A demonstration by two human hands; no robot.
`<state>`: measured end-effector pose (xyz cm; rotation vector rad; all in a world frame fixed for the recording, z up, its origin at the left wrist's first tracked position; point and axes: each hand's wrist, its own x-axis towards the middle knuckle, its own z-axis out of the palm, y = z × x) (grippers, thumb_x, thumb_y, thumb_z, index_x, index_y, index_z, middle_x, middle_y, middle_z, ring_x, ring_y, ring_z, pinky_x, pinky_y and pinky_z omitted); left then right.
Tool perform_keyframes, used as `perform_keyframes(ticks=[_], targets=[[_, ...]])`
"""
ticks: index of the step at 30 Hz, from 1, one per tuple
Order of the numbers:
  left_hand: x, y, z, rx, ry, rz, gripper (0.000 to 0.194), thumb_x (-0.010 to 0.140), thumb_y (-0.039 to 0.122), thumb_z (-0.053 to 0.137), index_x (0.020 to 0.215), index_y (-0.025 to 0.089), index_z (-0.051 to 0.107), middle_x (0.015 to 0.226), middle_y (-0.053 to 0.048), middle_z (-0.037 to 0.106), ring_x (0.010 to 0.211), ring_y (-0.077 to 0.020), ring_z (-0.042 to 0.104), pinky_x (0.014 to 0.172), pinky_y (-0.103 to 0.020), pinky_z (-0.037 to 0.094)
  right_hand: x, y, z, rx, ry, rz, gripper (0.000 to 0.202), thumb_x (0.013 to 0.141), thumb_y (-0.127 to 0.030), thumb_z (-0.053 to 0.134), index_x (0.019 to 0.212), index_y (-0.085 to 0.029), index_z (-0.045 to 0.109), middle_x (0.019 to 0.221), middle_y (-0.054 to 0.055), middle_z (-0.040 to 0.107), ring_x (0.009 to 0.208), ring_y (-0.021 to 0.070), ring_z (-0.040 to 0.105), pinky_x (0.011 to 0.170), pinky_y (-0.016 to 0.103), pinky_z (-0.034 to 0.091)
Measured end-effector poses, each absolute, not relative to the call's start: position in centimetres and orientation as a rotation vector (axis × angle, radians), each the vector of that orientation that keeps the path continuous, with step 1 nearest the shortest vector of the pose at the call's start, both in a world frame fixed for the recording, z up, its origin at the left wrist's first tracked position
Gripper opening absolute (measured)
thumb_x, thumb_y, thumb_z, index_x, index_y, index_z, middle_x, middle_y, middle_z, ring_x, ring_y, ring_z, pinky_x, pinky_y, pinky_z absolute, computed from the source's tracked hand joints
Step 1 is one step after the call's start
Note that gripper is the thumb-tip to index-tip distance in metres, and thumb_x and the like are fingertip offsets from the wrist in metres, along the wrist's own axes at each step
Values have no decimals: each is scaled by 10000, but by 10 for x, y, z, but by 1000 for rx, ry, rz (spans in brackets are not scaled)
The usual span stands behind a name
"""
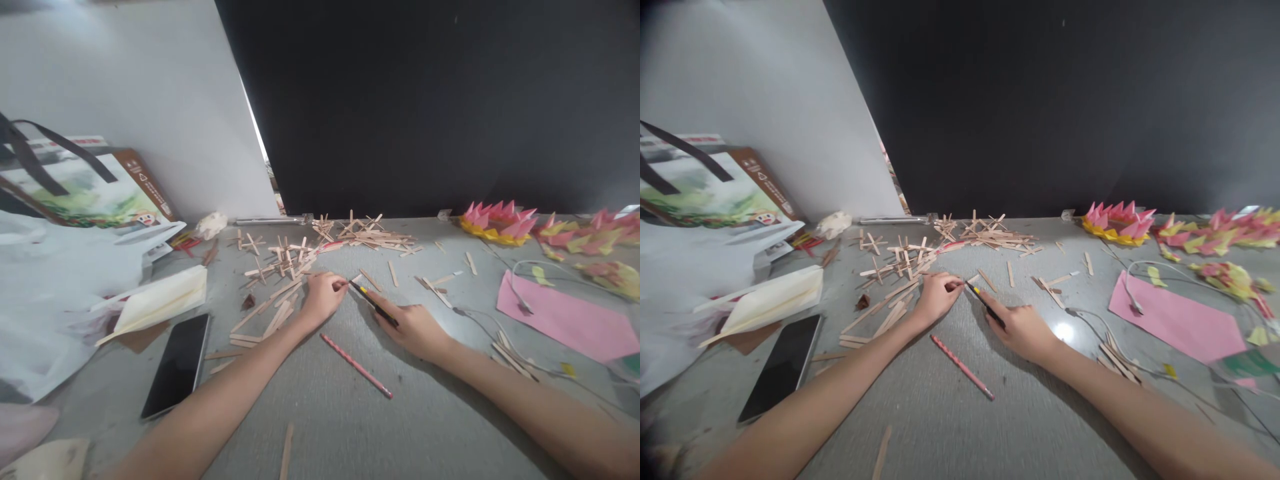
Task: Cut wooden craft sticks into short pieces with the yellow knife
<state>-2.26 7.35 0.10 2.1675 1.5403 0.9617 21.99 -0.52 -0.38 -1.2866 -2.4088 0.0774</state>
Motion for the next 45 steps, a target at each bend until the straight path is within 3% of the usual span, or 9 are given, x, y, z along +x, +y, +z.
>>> perform_keyframes(ticks=[6,13,19,32,40,45], targets=[[-23,73,2,2177,1508,964,86,855,163,746,841,214,814,787,-33,772,728,-173,688,799,-315,483,221,-4,-5,-1272,-2422,86,573,1085,-349,402,1647,-246,368,679,27,758,493,174,675,506,246,337],[-22,72,-3,2322,1487,889,79,871,181,754,840,230,807,797,-27,764,864,-207,687,1035,-416,375,221,-4,-6,-1263,-2416,79,575,1069,-328,425,1635,-236,391,698,42,769,495,164,667,496,232,358],[-23,73,-1,2274,1527,923,103,877,164,737,814,221,797,795,-22,769,790,-191,690,944,-380,411,220,-5,-4,-1258,-2424,105,583,1074,-337,402,1649,-248,365,702,32,766,493,153,659,507,226,361],[-22,70,-5,2339,1523,918,91,893,172,732,844,224,789,815,-23,768,887,-215,689,1027,-426,343,220,-5,-3,-1264,-2418,91,568,1068,-334,408,1627,-235,408,694,28,768,483,148,649,503,238,337],[-23,73,1,2292,1496,904,94,855,136,739,802,202,778,757,-17,755,768,-188,678,927,-373,413,221,-6,-4,-1261,-2416,94,562,1073,-336,420,1628,-248,403,648,19,744,476,166,650,504,249,309],[-23,72,-2,2369,1405,864,88,889,174,735,827,217,780,783,-11,751,833,-193,685,1017,-403,367,220,-5,-6,-1256,-2412,95,555,1072,-337,423,1616,-230,426,636,30,740,460,165,632,493,252,302]])
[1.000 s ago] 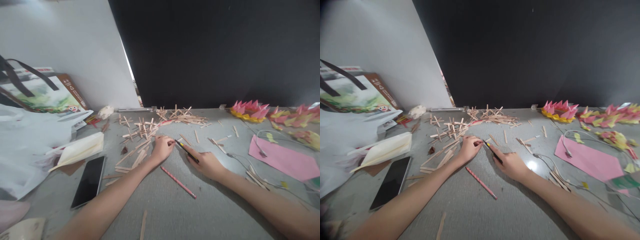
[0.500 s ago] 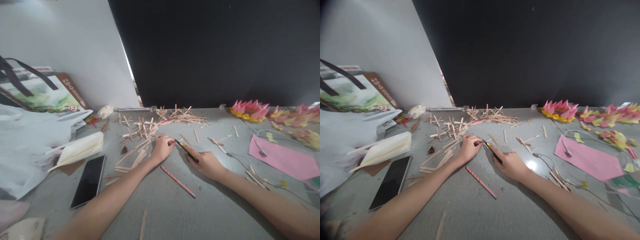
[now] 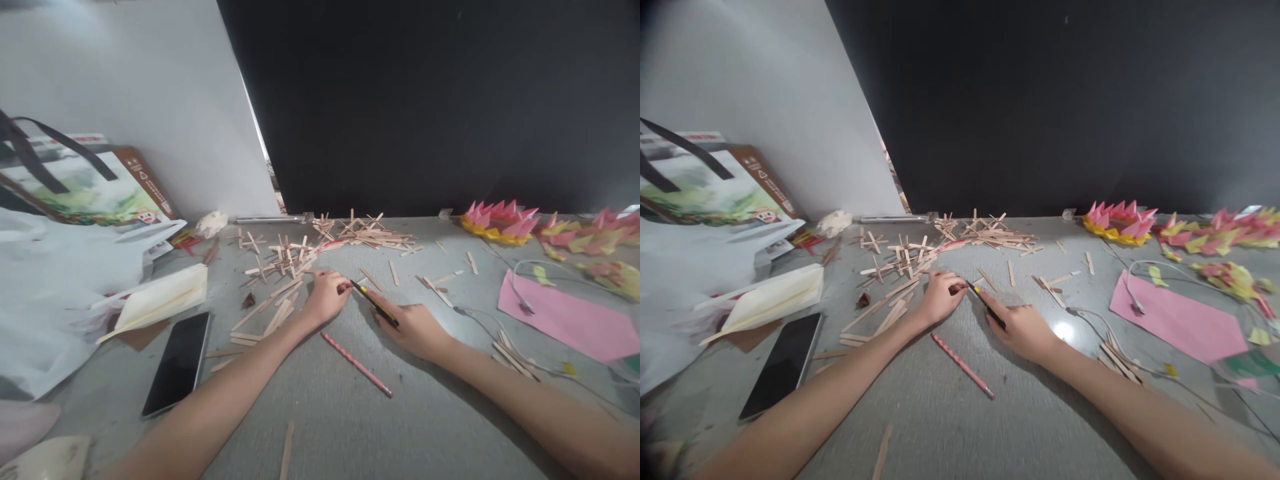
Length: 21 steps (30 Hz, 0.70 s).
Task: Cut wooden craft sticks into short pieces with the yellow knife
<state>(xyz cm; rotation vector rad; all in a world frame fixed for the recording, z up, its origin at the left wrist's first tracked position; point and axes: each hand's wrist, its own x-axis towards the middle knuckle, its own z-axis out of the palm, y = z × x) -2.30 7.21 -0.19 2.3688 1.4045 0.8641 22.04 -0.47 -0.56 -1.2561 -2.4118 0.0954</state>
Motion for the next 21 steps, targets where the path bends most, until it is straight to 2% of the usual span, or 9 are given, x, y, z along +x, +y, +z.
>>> perform_keyframes(ticks=[5,9,14,16,19,21], targets=[[-21,71,-3,2300,1534,925,95,872,152,744,818,218,787,799,-24,767,877,-216,694,1018,-424,359,221,-4,-6,-1247,-2414,72,559,1076,-344,419,1625,-238,410,649,24,746,475,163,644,503,251,309],[-21,72,1,2245,1546,941,100,865,138,735,807,203,786,766,-25,760,762,-190,679,919,-377,423,221,-5,-6,-1250,-2418,56,564,1072,-336,429,1629,-252,402,676,19,758,482,159,654,507,251,303],[-24,73,4,2251,1409,926,76,854,139,736,815,191,776,765,-23,744,721,-166,660,768,-302,454,221,-6,-4,-1268,-2420,87,558,1071,-328,429,1622,-242,416,659,25,752,488,164,657,505,251,306],[-24,72,3,2290,1357,905,82,868,151,732,809,194,770,754,-16,738,735,-168,664,825,-319,453,221,-6,-4,-1268,-2418,98,555,1072,-327,432,1619,-236,422,663,31,754,488,167,654,506,256,311],[-22,71,1,2364,1373,879,96,882,159,732,809,210,768,751,-5,742,816,-190,686,993,-391,392,221,-6,-4,-1272,-2418,95,549,1076,-337,422,1615,-233,431,660,33,753,481,170,643,504,263,311],[-21,71,0,2354,1445,894,93,878,155,735,818,215,774,764,-11,752,856,-206,693,1021,-415,367,220,-5,-4,-1274,-2422,87,554,1078,-347,417,1621,-237,422,646,26,746,471,165,634,502,262,303]])
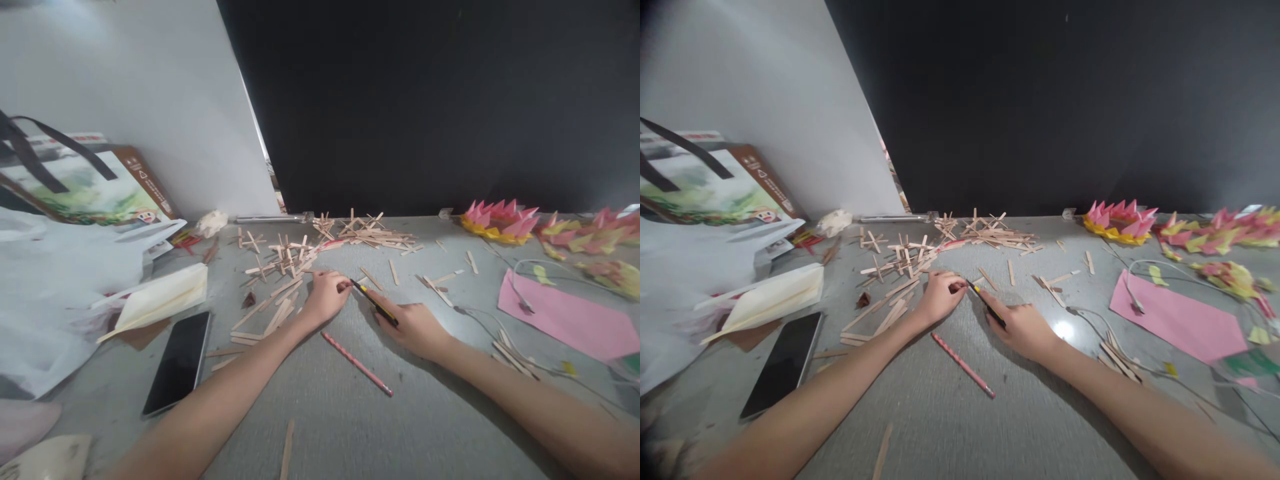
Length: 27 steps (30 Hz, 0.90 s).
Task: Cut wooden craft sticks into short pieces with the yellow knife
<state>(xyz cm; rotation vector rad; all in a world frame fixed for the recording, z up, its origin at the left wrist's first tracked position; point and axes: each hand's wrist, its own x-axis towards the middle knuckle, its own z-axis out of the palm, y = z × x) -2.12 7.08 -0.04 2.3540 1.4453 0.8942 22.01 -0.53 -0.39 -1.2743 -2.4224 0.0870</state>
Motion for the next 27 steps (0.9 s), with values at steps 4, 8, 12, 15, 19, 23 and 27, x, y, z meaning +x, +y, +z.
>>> perform_keyframes(ticks=[4,8,12,15,19,23,27], targets=[[-21,71,0,2290,1546,921,99,865,141,733,812,209,782,774,-24,764,811,-203,691,964,-398,401,220,-5,-5,-1268,-2421,78,560,1081,-366,406,1624,-234,418,648,20,741,471,151,630,501,256,284],[-22,73,1,2295,1522,912,99,852,136,742,792,207,778,766,-21,758,782,-190,682,940,-378,415,220,-5,-4,-1264,-2416,92,556,1081,-365,393,1618,-226,429,643,21,736,477,149,631,506,253,281],[-24,73,-1,2338,1491,895,90,866,153,737,809,212,774,771,-15,750,834,-197,685,1019,-410,371,221,-6,-5,-1268,-2415,99,553,1075,-358,399,1606,-213,449,655,32,740,486,151,635,510,250,284],[-25,73,-2,2327,1477,885,87,875,162,729,814,210,769,776,-15,750,834,-193,684,1029,-416,363,221,-6,-5,-1273,-2418,90,554,1074,-357,402,1610,-226,439,641,22,734,473,152,628,507,253,275],[-24,73,1,2319,1463,873,87,877,164,723,814,208,764,771,-16,745,834,-197,686,1025,-416,369,221,-7,-4,-1276,-2426,94,553,1075,-349,399,1611,-222,440,635,23,732,474,153,627,506,254,277],[-24,72,2,2317,1459,875,92,878,167,719,807,210,757,779,-22,747,846,-203,686,1029,-418,374,220,-8,-1,-1269,-2427,97,551,1077,-348,401,1609,-211,444,644,31,737,478,154,629,506,257,284],[-25,73,0,2334,1441,885,90,880,161,721,812,206,758,780,-16,745,833,-195,684,1023,-413,371,221,-7,-2,-1276,-2423,105,551,1073,-348,411,1606,-213,452,652,36,743,472,155,623,504,256,285]])
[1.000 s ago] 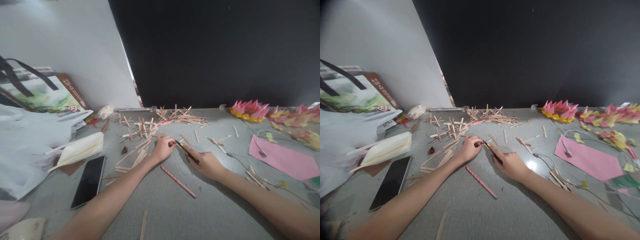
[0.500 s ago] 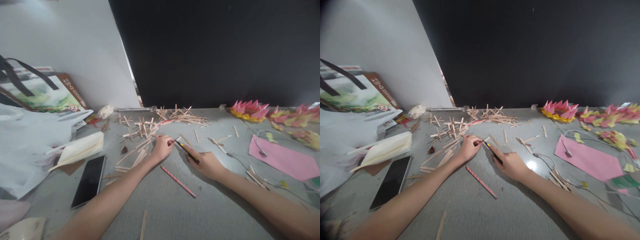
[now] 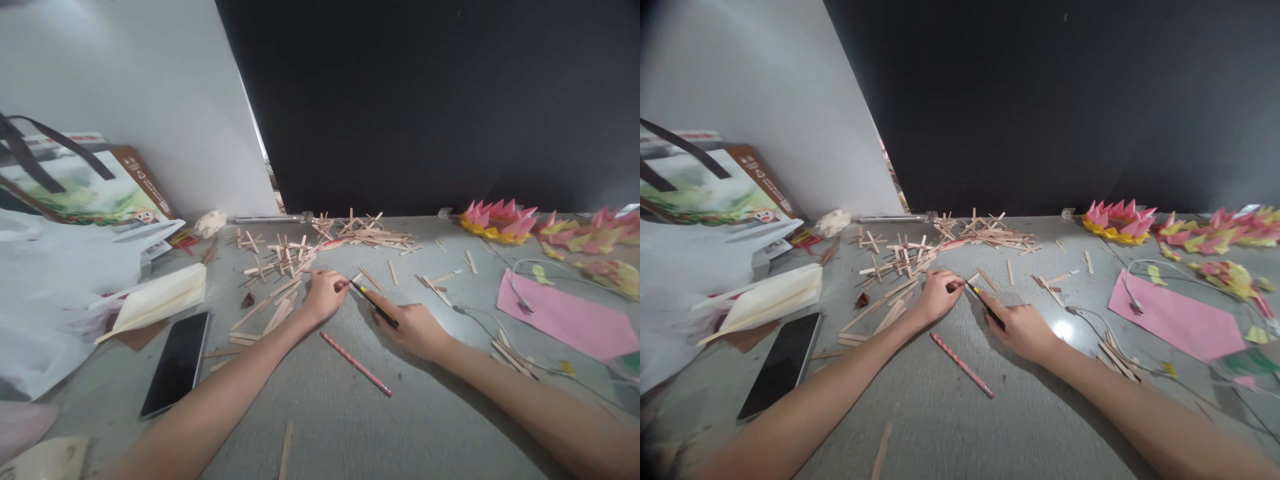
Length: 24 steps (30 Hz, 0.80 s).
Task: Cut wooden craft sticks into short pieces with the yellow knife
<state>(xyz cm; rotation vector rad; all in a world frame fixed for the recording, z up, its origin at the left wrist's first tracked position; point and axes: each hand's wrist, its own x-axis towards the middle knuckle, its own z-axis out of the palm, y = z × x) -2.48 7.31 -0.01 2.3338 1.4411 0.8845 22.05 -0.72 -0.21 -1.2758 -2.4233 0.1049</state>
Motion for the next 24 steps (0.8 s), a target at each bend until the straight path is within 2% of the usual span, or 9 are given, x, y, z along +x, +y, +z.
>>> perform_keyframes(ticks=[9,16,24], targets=[[-26,75,-4,2346,1418,903,95,892,174,728,807,205,756,776,-13,743,825,-191,691,1004,-401,370,221,-6,-6,-1262,-2415,64,551,1071,-348,414,1606,-224,448,629,25,731,465,145,613,510,258,255],[-26,74,-2,2331,1423,888,86,893,185,730,814,203,759,789,-17,741,832,-195,689,1022,-409,369,222,-6,-8,-1267,-2412,91,551,1070,-349,415,1607,-232,444,670,31,749,475,152,624,510,260,277],[-23,71,3,2372,1357,816,89,909,203,715,831,216,757,795,-11,736,838,-192,677,1048,-415,358,220,-7,-3,-1282,-2425,103,559,1067,-348,397,1614,-238,435,621,32,726,462,162,606,497,253,289]])
